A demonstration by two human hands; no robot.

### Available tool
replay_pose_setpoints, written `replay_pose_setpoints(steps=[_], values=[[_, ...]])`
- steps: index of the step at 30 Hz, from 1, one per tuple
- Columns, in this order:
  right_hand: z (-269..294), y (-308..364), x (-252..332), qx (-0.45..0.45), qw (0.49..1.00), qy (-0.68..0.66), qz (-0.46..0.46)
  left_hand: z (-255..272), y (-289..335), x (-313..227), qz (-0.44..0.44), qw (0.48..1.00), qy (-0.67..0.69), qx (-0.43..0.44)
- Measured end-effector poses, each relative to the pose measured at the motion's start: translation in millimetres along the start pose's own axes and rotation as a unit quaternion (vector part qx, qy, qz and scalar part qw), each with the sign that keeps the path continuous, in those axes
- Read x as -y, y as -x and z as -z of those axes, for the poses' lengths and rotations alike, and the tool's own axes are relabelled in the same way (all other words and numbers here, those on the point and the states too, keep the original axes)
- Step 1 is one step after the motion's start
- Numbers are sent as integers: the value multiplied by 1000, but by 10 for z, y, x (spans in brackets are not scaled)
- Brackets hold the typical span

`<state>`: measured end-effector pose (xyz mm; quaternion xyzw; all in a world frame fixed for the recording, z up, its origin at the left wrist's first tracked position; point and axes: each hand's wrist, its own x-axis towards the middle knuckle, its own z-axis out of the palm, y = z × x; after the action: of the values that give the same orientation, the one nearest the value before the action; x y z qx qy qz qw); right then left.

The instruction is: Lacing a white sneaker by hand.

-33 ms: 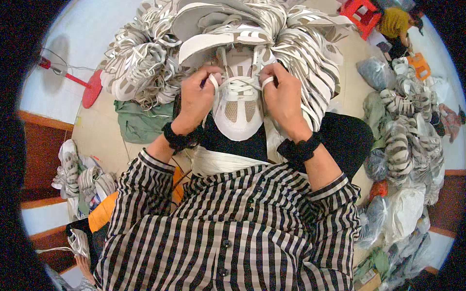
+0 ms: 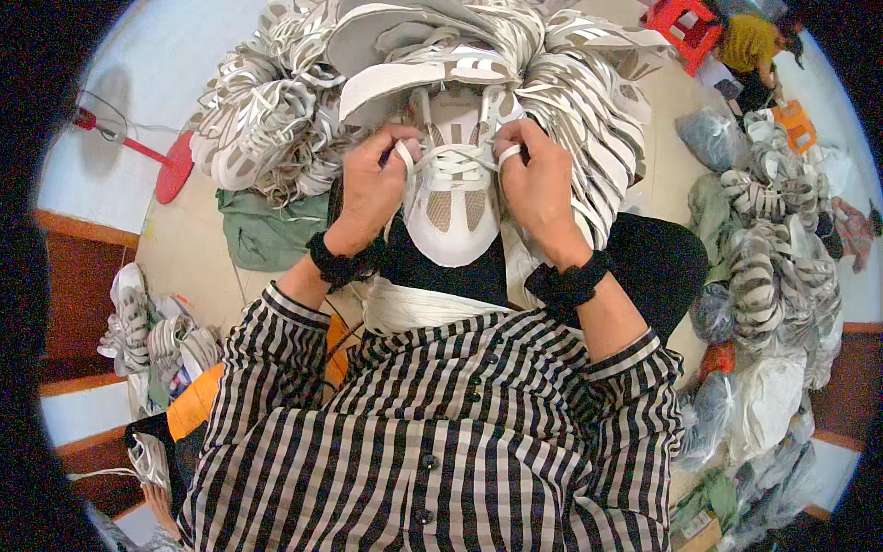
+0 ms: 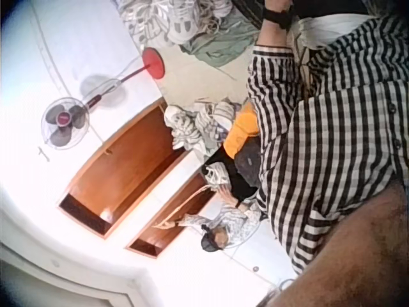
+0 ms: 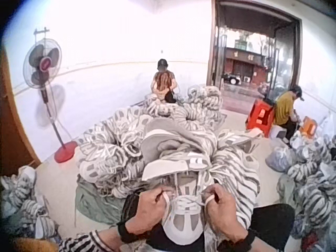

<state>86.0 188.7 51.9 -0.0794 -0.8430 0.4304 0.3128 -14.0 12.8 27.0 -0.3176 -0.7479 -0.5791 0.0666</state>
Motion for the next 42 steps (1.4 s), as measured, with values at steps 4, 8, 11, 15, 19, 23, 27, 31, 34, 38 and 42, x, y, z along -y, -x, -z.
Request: replay_pose_setpoints(steps=[4,8,11,15,19,23,27,31,34,38,42], values=[[5,-15,-15,29,998,42,-22,19,45,84,22,1000,19,5],[30,-20,5,34,995,92,8,-9,62,91,-7,1000,5,-7],[30,-39,34,34,993,110,19,-29,62,96,-22,1000,-7,-20],[13,-72,60,26,981,167,92,-47,50,107,-35,999,-15,-33],[14,-66,45,22,963,218,160,-60,63,103,-73,996,-38,-43],[22,-96,-6,49,988,145,27,-63,97,100,-64,997,-19,-37],[14,-146,-40,49,996,36,-57,-65,117,109,-78,996,-14,-40],[2,-109,-35,33,996,70,-55,-62,131,110,-38,999,8,-37],[-15,-76,-36,15,998,29,-60,-55,140,107,-52,998,17,-40],[-38,-82,-40,9,999,-2,-50,-49,143,111,-46,998,32,-35],[-54,-57,9,6,999,44,-23,-64,131,133,-60,998,16,-34]])
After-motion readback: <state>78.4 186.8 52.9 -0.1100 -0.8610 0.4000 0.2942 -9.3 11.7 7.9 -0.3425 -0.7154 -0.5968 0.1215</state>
